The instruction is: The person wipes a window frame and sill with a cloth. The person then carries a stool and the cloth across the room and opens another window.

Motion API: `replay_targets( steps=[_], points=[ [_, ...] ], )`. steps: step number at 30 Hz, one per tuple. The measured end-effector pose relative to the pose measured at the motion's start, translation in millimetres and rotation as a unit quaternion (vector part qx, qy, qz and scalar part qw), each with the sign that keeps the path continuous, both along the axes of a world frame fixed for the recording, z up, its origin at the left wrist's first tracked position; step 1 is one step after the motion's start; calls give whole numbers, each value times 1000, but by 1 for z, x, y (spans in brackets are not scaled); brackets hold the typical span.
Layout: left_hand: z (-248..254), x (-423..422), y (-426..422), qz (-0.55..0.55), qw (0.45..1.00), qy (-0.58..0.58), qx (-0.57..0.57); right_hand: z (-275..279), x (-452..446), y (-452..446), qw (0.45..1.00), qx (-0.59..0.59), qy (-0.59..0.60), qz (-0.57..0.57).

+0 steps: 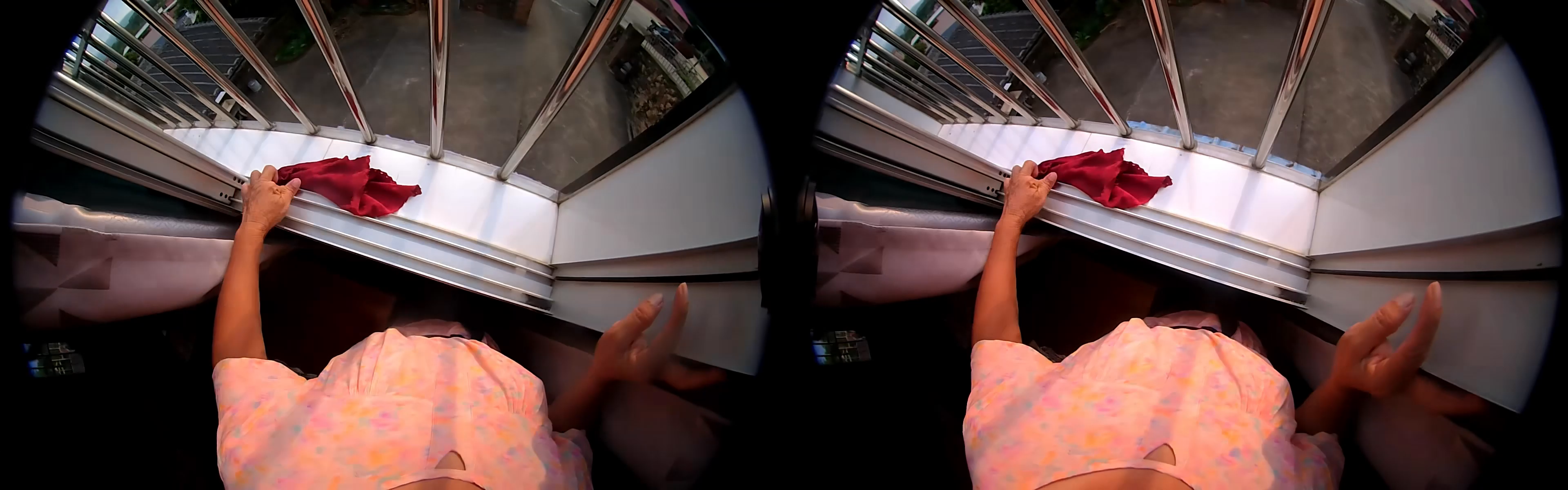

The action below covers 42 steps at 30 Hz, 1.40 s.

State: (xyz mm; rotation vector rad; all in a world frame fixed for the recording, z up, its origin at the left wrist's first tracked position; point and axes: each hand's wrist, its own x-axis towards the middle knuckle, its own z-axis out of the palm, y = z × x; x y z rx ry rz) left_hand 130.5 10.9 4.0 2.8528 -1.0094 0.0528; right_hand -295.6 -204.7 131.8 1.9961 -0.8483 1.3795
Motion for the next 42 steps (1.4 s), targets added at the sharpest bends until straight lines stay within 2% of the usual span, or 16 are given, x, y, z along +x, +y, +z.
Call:
replay_targets(
  steps=[3,5,9,12,13,15,16,21,23,26,29,30,33,36,42],
  points=[
    [8,-43,-13,-129,990,44,-26,-3,-2,2,999,27,9,-28],
    [5,-63,-26,-220,975,29,-28,-3,0,2,1000,20,-9,-15],
    [-1,-88,-49,-286,958,10,-31,-2,-1,4,999,17,-4,-33],
    [2,-113,-64,-327,940,72,-62,1,-1,6,998,38,8,-52],
    [-4,-124,-72,-358,926,72,-96,0,-2,7,998,35,10,-47],
    [-6,-150,-92,-394,911,88,-88,0,-2,4,998,33,12,-44],
    [-6,-165,-102,-413,889,169,-102,1,-2,2,999,13,10,-37],
    [-20,-236,-161,-506,831,180,-145,0,-7,-1,999,-30,21,-24],
    [-21,-252,-177,-546,811,183,-98,-7,-7,3,999,34,-17,-31],
    [-21,-254,-182,-540,810,195,-119,-11,-9,2,997,59,-26,-34],
    [-19,-223,-171,-469,854,212,-79,-11,-7,3,999,35,2,-24],
    [-15,-208,-161,-471,853,204,-101,-11,-6,3,999,31,9,-22],
    [-6,-170,-137,-433,881,186,-46,-11,-8,2,999,25,22,-19],
    [-12,-165,-130,-438,874,204,-58,-10,-8,1,999,22,31,-17],
    [-10,-218,-176,-534,805,257,-33,1,-14,-2,997,12,73,-18]
  ],
)
